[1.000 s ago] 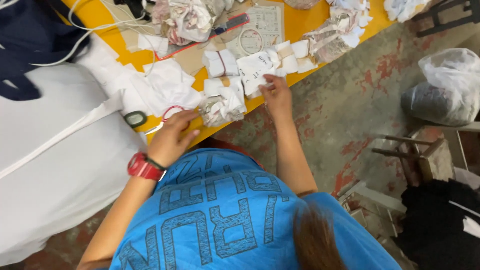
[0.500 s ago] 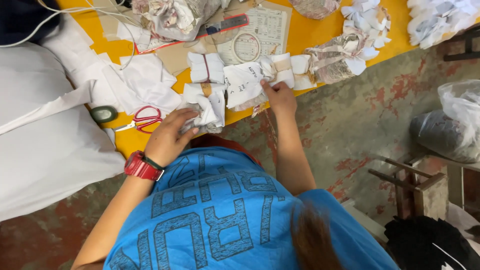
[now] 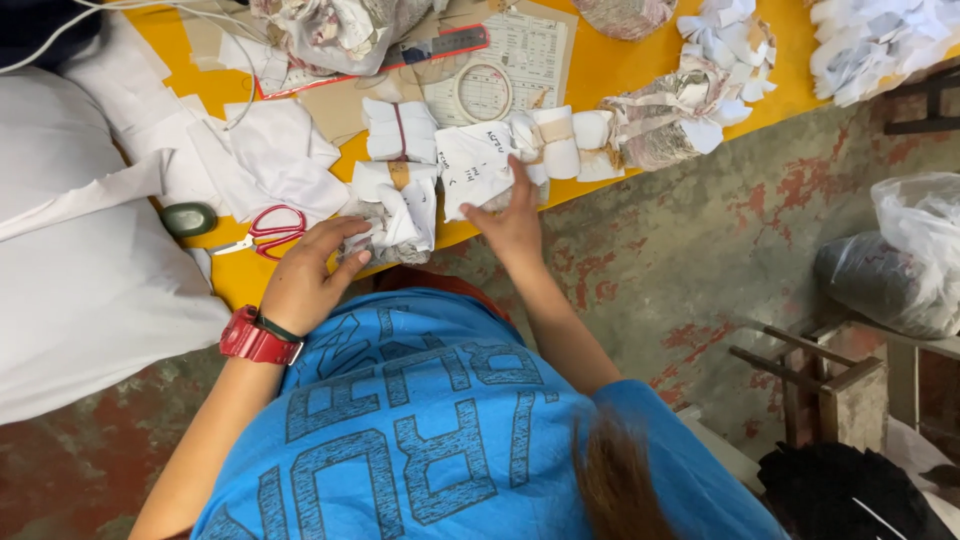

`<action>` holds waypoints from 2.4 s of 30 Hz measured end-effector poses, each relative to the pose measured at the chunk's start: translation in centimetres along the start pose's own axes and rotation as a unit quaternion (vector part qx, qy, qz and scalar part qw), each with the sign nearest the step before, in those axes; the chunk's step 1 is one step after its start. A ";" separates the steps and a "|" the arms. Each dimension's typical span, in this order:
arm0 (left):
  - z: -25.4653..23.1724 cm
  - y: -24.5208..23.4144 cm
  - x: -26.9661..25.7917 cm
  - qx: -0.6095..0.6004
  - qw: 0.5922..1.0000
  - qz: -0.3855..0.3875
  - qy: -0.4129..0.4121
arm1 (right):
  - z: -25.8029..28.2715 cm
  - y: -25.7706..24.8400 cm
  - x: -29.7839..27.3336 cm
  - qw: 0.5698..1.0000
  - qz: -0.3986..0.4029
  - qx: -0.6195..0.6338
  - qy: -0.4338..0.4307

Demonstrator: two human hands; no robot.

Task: Wrapping small fabric bundles in paper and securing them with ties on a work table in a stockroom.

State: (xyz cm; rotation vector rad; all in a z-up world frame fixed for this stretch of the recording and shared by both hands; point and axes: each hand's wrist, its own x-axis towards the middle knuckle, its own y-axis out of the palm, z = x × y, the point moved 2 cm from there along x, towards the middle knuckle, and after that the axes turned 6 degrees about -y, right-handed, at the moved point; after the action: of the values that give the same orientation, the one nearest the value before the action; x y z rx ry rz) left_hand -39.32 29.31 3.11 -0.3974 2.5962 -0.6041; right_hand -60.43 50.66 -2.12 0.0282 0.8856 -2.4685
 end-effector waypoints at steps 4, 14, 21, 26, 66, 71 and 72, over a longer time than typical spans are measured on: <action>-0.2 -0.2 -0.4 -0.007 1.000 -0.004 -0.014 | 2.2 2.3 -1.0 0.995 0.004 -0.095 0.016; -1.1 -4.0 -2.1 -0.032 0.999 -0.006 0.035 | -4.6 1.7 0.8 0.963 -0.099 0.239 0.078; 1.9 -6.6 -3.6 -0.054 0.998 0.001 0.033 | -2.8 4.0 0.1 0.996 -0.062 0.065 -0.005; 4.4 -8.3 -5.5 -0.069 0.997 -0.006 0.042 | -6.6 4.6 1.4 0.988 -0.105 0.094 0.063; 21.9 -24.1 -15.8 -0.381 0.903 -0.199 0.008 | 30.2 34.1 -13.5 0.951 0.208 0.223 -0.055; 14.6 -29.6 -18.2 -0.161 0.958 -0.178 -0.158 | 30.9 35.8 -14.9 0.934 0.302 0.182 -0.060; 14.4 -30.1 -18.2 -0.165 0.957 -0.184 -0.154 | 30.3 36.0 -14.9 0.927 0.305 0.200 -0.086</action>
State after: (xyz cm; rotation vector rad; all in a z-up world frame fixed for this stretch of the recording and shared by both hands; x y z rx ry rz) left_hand -11.53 5.00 12.26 -1.0137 2.3286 -0.1939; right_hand -25.98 15.74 3.36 0.1952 0.2277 -1.9757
